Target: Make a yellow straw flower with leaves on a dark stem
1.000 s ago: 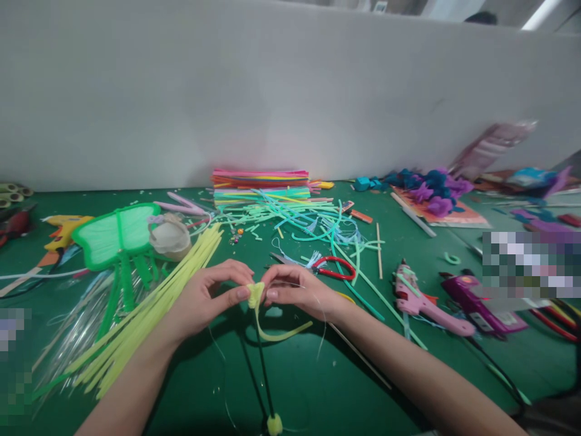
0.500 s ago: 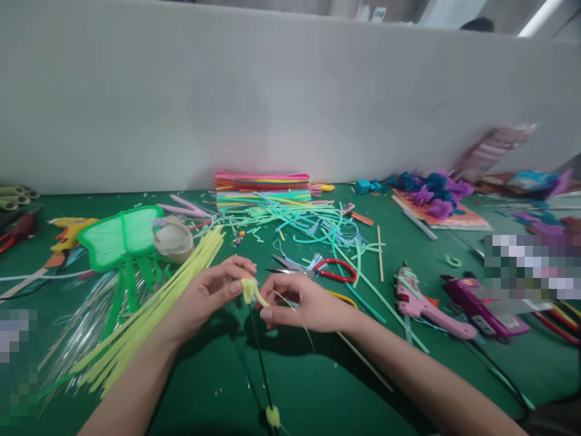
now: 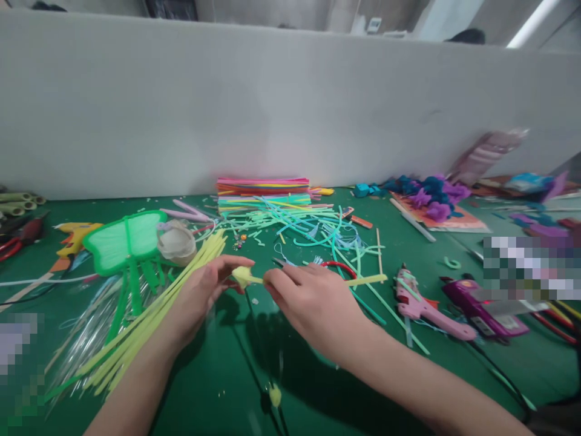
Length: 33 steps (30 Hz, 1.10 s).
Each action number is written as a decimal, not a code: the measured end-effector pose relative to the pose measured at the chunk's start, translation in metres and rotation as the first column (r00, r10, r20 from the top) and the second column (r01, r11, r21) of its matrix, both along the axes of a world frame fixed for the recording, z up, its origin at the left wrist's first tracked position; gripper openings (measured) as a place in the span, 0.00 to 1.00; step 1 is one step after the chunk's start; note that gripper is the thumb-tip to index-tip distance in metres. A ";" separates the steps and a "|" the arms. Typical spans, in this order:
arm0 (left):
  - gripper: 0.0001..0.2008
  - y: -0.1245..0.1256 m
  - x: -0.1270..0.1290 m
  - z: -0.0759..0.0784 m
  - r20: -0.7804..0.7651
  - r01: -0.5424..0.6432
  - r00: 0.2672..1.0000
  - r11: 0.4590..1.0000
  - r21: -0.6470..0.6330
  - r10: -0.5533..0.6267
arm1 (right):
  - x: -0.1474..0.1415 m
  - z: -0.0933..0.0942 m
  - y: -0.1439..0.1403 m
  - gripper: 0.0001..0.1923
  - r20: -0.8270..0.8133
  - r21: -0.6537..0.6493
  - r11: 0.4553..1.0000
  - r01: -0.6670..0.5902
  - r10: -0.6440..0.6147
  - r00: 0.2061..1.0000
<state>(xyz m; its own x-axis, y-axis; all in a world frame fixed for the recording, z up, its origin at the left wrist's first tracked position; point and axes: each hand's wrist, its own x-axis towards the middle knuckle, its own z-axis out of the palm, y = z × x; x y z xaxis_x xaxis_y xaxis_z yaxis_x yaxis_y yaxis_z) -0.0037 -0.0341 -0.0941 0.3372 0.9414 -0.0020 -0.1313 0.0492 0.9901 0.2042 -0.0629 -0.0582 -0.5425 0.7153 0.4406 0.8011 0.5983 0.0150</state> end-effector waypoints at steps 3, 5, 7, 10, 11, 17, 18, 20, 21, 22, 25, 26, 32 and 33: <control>0.30 -0.003 0.000 0.003 0.164 0.066 0.985 0.995 -0.075 -0.053 | -0.004 0.004 0.001 0.10 0.088 0.196 0.981 -0.001 -0.017 0.996; 0.26 -0.001 -0.002 0.005 0.202 0.117 0.975 0.986 -0.121 -0.092 | -0.005 0.005 0.003 0.09 0.134 0.241 0.970 -0.018 -0.015 0.991; 0.20 0.002 -0.004 0.007 0.146 0.156 0.981 0.968 -0.195 -0.128 | -0.005 0.003 0.004 0.08 0.189 0.233 0.972 -0.036 -0.009 0.982; 0.19 0.008 -0.008 0.008 -0.032 0.122 0.989 0.930 -0.348 -0.142 | -0.004 -0.005 0.003 0.06 0.274 0.157 0.987 -0.019 -0.025 0.961; 0.19 0.009 -0.008 0.007 -0.092 0.096 0.986 0.921 -0.378 -0.141 | -0.003 -0.008 0.002 0.06 0.300 0.127 0.992 -0.007 -0.032 0.953; 0.21 0.010 0.000 -0.007 -0.283 0.048 0.946 0.929 -0.367 -0.160 | 0.002 -0.027 -0.005 0.06 0.378 0.056 0.998 -0.002 -0.019 0.925; 0.21 0.010 0.002 -0.010 -0.292 0.036 0.945 0.935 -0.353 -0.147 | 0.003 -0.029 -0.006 0.05 0.380 0.064 0.998 -0.006 -0.018 0.925; 0.22 0.010 0.008 -0.015 -0.312 0.014 0.942 0.947 -0.320 -0.120 | 0.002 -0.034 -0.011 0.05 0.373 0.089 0.996 -0.010 -0.024 0.927; 0.23 0.010 0.010 -0.018 -0.329 0.010 0.937 0.953 -0.304 -0.115 | 0.001 -0.036 -0.014 0.06 0.365 0.105 0.994 -0.007 -0.032 0.930; 0.23 0.010 0.012 -0.021 -0.352 0.007 0.929 0.957 -0.289 -0.113 | -0.001 -0.038 -0.016 0.07 0.354 0.121 0.993 -0.004 -0.039 0.934; 0.23 0.012 0.016 -0.030 -0.421 0.008 0.901 0.976 -0.219 -0.102 | -0.006 -0.041 -0.023 0.09 0.316 0.142 0.990 -0.016 -0.030 0.948; 0.22 0.013 0.017 -0.033 -0.433 0.009 0.896 0.982 -0.191 -0.092 | -0.008 -0.041 -0.025 0.10 0.303 0.145 0.989 -0.027 -0.018 0.953; 0.17 0.018 0.018 -0.048 -0.400 0.028 0.914 0.993 -0.118 -0.073 | 0.009 -0.024 -0.029 0.09 0.171 0.134 0.900 -0.415 0.392 0.904; 0.17 0.018 0.017 -0.048 -0.385 0.029 0.920 0.993 -0.118 -0.073 | 0.020 -0.022 -0.031 0.09 0.095 0.111 0.861 -0.497 0.488 0.867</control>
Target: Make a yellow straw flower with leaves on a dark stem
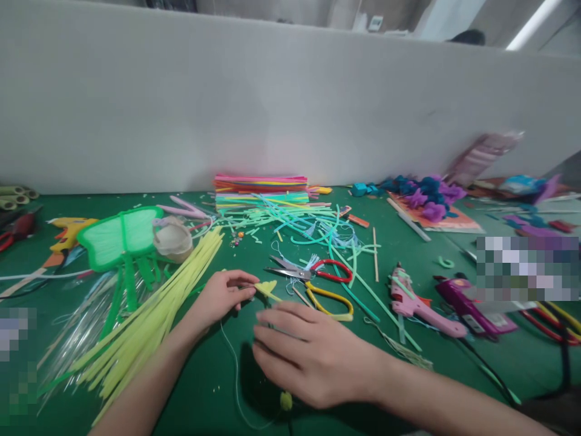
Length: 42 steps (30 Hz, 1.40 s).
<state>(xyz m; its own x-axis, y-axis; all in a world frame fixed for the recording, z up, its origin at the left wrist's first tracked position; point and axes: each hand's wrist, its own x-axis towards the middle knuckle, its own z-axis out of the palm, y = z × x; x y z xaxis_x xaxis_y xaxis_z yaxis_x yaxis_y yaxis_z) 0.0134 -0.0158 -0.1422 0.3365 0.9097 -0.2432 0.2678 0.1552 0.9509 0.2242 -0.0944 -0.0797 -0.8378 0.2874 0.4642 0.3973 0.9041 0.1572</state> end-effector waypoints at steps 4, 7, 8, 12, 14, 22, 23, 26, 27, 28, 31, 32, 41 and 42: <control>0.15 0.001 -0.001 0.005 -0.034 -0.056 0.998 0.998 0.000 0.056 | 0.058 -0.001 -0.013 0.11 -0.371 -0.152 0.984 0.096 -0.147 0.917; 0.15 0.003 -0.002 0.009 -0.045 -0.079 0.996 0.997 0.000 0.079 | 0.092 -0.011 -0.010 0.11 -0.427 -0.360 0.789 0.497 -0.613 0.665; 0.16 0.004 -0.003 0.010 -0.028 -0.080 0.996 0.997 -0.001 0.080 | 0.099 -0.016 -0.006 0.10 -0.316 -0.405 0.705 0.582 -0.706 0.634; 0.16 0.009 -0.010 0.009 0.058 -0.053 0.997 0.998 -0.034 0.055 | 0.100 -0.031 0.022 0.20 0.088 -0.461 0.631 0.624 -0.667 0.740; 0.16 0.010 -0.014 0.007 0.087 -0.020 0.996 0.999 -0.043 0.024 | 0.092 -0.035 0.036 0.25 0.183 -0.456 0.651 0.607 -0.598 0.780; 0.15 0.005 -0.013 0.009 0.092 0.027 0.995 1.000 -0.007 -0.027 | 0.076 -0.034 0.069 0.33 0.364 -0.427 0.641 0.637 -0.524 0.770; 0.15 0.005 -0.013 0.010 0.103 0.023 0.994 1.000 -0.015 -0.021 | 0.075 -0.032 0.070 0.31 0.335 -0.406 0.658 0.634 -0.538 0.774; 0.15 0.005 -0.013 0.010 0.128 0.020 0.992 0.999 -0.043 -0.014 | 0.077 -0.021 0.072 0.24 0.201 -0.344 0.602 0.720 -0.702 0.683; 0.14 0.005 -0.013 0.010 0.132 0.023 0.991 0.999 -0.046 -0.017 | 0.079 -0.016 0.072 0.22 0.163 -0.329 0.553 0.765 -0.765 0.623; 0.14 0.005 -0.013 0.010 0.134 0.028 0.991 0.999 -0.047 -0.021 | 0.080 -0.011 0.072 0.22 0.141 -0.318 0.506 0.802 -0.811 0.568; 0.14 0.005 -0.013 0.009 0.143 0.028 0.989 0.999 -0.039 -0.022 | 0.084 0.000 0.070 0.21 0.192 -0.264 0.477 0.839 -0.826 0.530; 0.14 0.005 -0.013 0.009 0.146 0.024 0.989 0.999 -0.039 -0.018 | 0.085 0.003 0.069 0.20 0.232 -0.255 0.509 0.822 -0.793 0.563; 0.15 0.006 -0.016 0.008 0.166 0.011 0.986 0.999 -0.049 -0.003 | 0.092 -0.005 0.072 0.31 0.298 -0.144 0.898 0.417 -0.362 0.883; 0.15 0.006 -0.017 0.008 0.175 0.013 0.985 0.999 -0.052 -0.004 | 0.093 -0.006 0.072 0.30 0.301 -0.166 0.901 0.401 -0.341 0.891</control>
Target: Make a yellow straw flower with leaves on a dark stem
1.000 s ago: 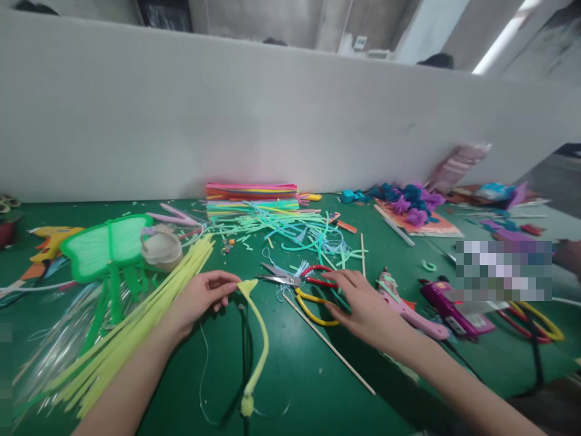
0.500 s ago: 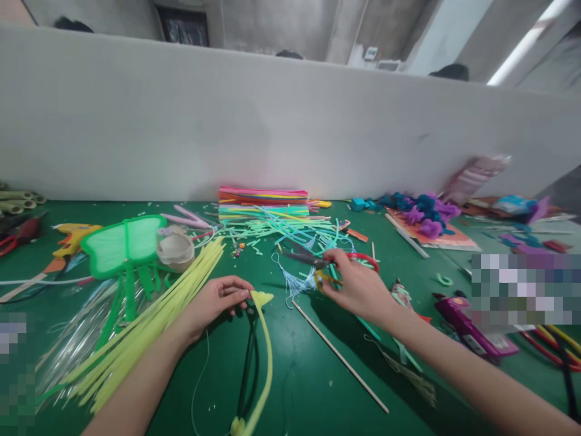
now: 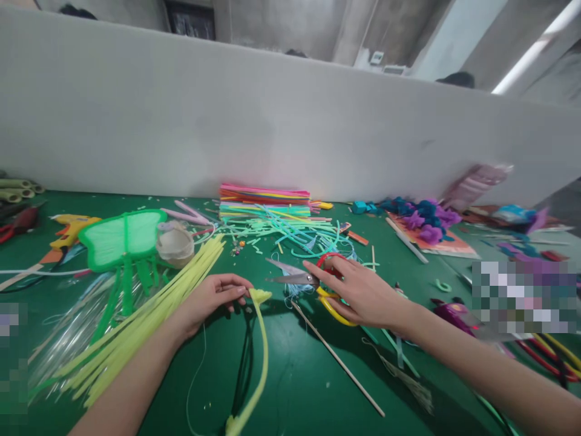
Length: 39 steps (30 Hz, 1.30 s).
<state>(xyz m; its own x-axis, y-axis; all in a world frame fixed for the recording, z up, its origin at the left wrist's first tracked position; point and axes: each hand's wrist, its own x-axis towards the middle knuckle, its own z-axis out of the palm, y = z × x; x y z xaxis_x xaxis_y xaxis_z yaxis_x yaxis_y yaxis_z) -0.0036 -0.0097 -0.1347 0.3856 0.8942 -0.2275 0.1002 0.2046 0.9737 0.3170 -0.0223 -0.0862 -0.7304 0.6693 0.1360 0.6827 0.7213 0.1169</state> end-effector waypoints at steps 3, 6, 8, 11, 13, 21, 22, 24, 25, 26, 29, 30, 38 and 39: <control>0.14 0.001 -0.001 -0.001 0.014 -0.006 1.000 1.000 -0.016 0.006 | 0.002 -0.004 0.000 0.25 -0.082 -0.135 0.990 0.040 -0.051 0.995; 0.14 0.002 -0.001 -0.002 0.024 -0.010 1.000 1.000 -0.028 0.010 | 0.004 -0.002 0.002 0.17 -0.074 -0.122 0.991 0.051 -0.060 0.995; 0.14 0.002 0.000 -0.002 0.026 -0.005 1.000 0.999 -0.033 0.006 | 0.003 0.002 0.005 0.12 -0.013 -0.014 1.000 -0.003 0.003 1.000; 0.13 0.002 0.000 -0.001 0.019 -0.002 1.000 0.999 -0.032 0.002 | -0.002 0.009 0.011 0.13 0.102 0.123 0.984 -0.129 0.117 0.988; 0.14 0.002 0.001 0.000 0.015 -0.002 1.000 1.000 -0.029 0.002 | -0.008 0.013 0.015 0.16 0.181 0.164 0.962 -0.218 0.188 0.965; 0.14 0.002 -0.001 -0.003 0.025 0.006 1.000 0.999 -0.042 -0.005 | -0.031 0.010 0.028 0.14 0.177 0.200 0.954 -0.223 0.188 0.966; 0.14 0.002 -0.001 -0.004 0.033 0.012 0.999 0.999 -0.049 -0.010 | -0.033 0.010 0.030 0.14 0.166 0.193 0.956 -0.219 0.188 0.968; 0.13 0.002 -0.001 -0.004 0.048 0.032 0.998 0.998 -0.061 -0.029 | -0.035 0.009 0.033 0.14 0.147 0.179 0.961 -0.209 0.184 0.972; 0.12 0.002 -0.001 -0.003 0.053 0.041 0.998 0.997 -0.068 -0.037 | -0.036 0.009 0.034 0.14 0.144 0.172 0.964 -0.203 0.179 0.973; 0.12 0.002 0.000 -0.002 0.057 0.045 0.998 0.996 -0.076 -0.041 | -0.036 0.009 0.035 0.14 0.145 0.169 0.966 -0.197 0.173 0.974; 0.11 0.002 0.000 0.000 0.062 0.038 0.998 0.994 -0.100 -0.031 | -0.035 0.008 0.037 0.16 0.158 0.179 0.965 -0.193 0.165 0.973; 0.11 0.002 0.000 0.001 0.061 0.034 0.998 0.994 -0.107 -0.027 | -0.036 0.007 0.037 0.17 0.164 0.185 0.963 -0.196 0.166 0.972; 0.11 0.003 -0.002 0.003 0.100 0.018 0.995 0.985 -0.170 -0.001 | -0.037 0.000 0.034 0.17 0.198 0.348 0.908 -0.234 0.173 0.965; 0.10 0.003 -0.002 0.003 0.107 0.019 0.994 0.984 -0.175 0.000 | -0.036 0.000 0.034 0.15 0.212 0.367 0.897 -0.246 0.177 0.961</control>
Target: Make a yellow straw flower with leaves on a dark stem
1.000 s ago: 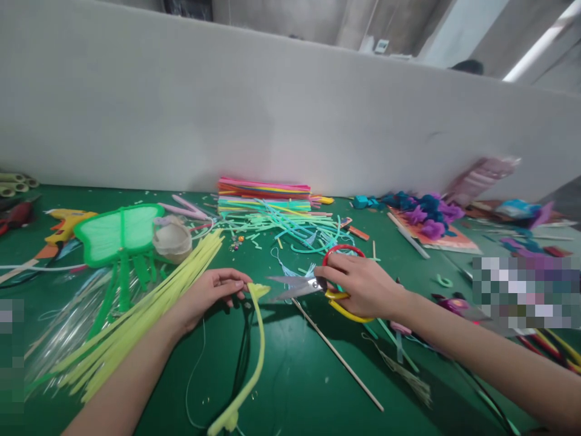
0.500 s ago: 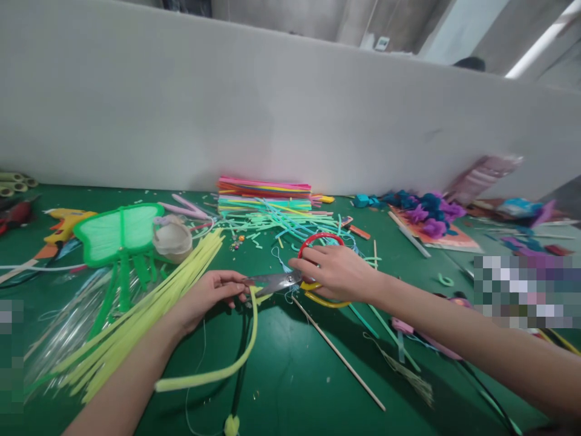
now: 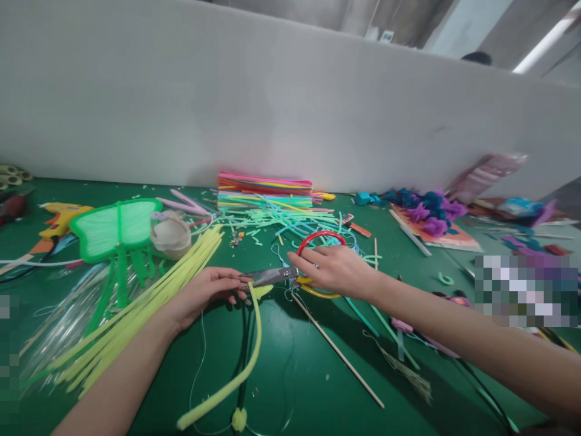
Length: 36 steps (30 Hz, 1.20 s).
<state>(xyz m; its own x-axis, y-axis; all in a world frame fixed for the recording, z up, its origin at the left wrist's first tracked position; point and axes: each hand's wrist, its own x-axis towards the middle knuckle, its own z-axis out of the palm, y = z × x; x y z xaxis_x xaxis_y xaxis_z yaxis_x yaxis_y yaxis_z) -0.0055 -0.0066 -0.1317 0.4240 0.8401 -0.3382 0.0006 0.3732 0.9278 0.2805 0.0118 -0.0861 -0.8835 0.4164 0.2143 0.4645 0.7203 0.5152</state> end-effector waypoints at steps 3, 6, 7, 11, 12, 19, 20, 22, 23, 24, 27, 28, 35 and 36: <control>0.11 0.001 0.000 -0.001 0.014 -0.008 1.000 1.000 -0.010 0.008 | 0.002 0.001 0.000 0.12 0.032 0.022 1.000 -0.014 0.013 0.999; 0.13 0.001 -0.002 -0.004 0.026 -0.001 1.000 1.000 -0.016 0.001 | 0.004 0.001 0.002 0.12 0.058 0.012 0.999 -0.036 0.035 0.998; 0.14 0.002 -0.003 -0.004 0.032 0.007 0.999 1.000 -0.016 -0.006 | 0.004 0.001 0.004 0.12 0.066 0.015 0.999 -0.047 0.046 0.997; 0.16 0.001 -0.005 -0.003 0.057 0.015 0.998 1.000 -0.007 -0.015 | 0.004 0.001 0.012 0.12 0.097 0.081 0.989 -0.126 0.118 0.988; 0.16 0.001 -0.005 -0.003 0.052 0.013 0.999 1.000 -0.006 -0.013 | 0.003 0.002 0.013 0.11 0.104 0.104 0.983 -0.151 0.140 0.985; 0.15 0.001 -0.005 -0.001 0.049 0.031 0.998 0.999 0.030 -0.032 | -0.004 0.005 0.019 0.08 0.140 0.212 0.951 -0.227 0.200 0.970; 0.16 0.001 -0.005 -0.002 0.049 0.032 0.998 0.999 0.037 -0.034 | -0.005 0.005 0.020 0.08 0.144 0.219 0.946 -0.240 0.212 0.967; 0.16 0.000 -0.005 -0.002 0.037 0.042 0.998 0.998 0.046 -0.044 | -0.006 0.006 0.022 0.08 0.153 0.226 0.936 -0.270 0.240 0.959; 0.16 0.000 -0.005 -0.001 0.027 0.054 0.998 0.998 0.043 -0.056 | -0.007 0.006 0.023 0.09 0.161 0.227 0.931 -0.285 0.253 0.954; 0.16 0.000 -0.005 -0.001 0.018 0.064 0.998 0.997 0.040 -0.065 | -0.007 0.007 0.024 0.09 0.170 0.225 0.928 -0.297 0.263 0.950; 0.16 0.000 -0.005 -0.002 0.013 0.070 0.997 0.997 0.034 -0.071 | -0.008 0.006 0.026 0.09 0.190 0.192 0.931 -0.312 0.277 0.942; 0.16 0.000 -0.005 -0.003 0.015 0.068 0.998 0.997 0.037 -0.068 | -0.009 0.005 0.027 0.09 0.190 0.168 0.937 -0.306 0.274 0.943; 0.14 0.000 -0.006 -0.005 0.032 0.070 0.997 0.997 0.040 -0.071 | -0.006 -0.004 0.027 0.12 0.170 -0.002 0.984 -0.180 0.178 0.969; 0.13 0.000 -0.006 -0.005 0.041 0.066 0.997 0.997 0.035 -0.067 | -0.005 -0.005 0.027 0.12 0.161 -0.019 0.985 -0.169 0.170 0.972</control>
<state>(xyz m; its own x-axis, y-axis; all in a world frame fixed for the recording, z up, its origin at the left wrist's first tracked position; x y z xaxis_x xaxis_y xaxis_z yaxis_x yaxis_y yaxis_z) -0.0113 -0.0069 -0.1371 0.4928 0.8201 -0.2907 -0.0148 0.3420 0.9396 0.2751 0.0385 -0.0910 -0.9641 0.2582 0.0615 0.2463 0.7840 0.5698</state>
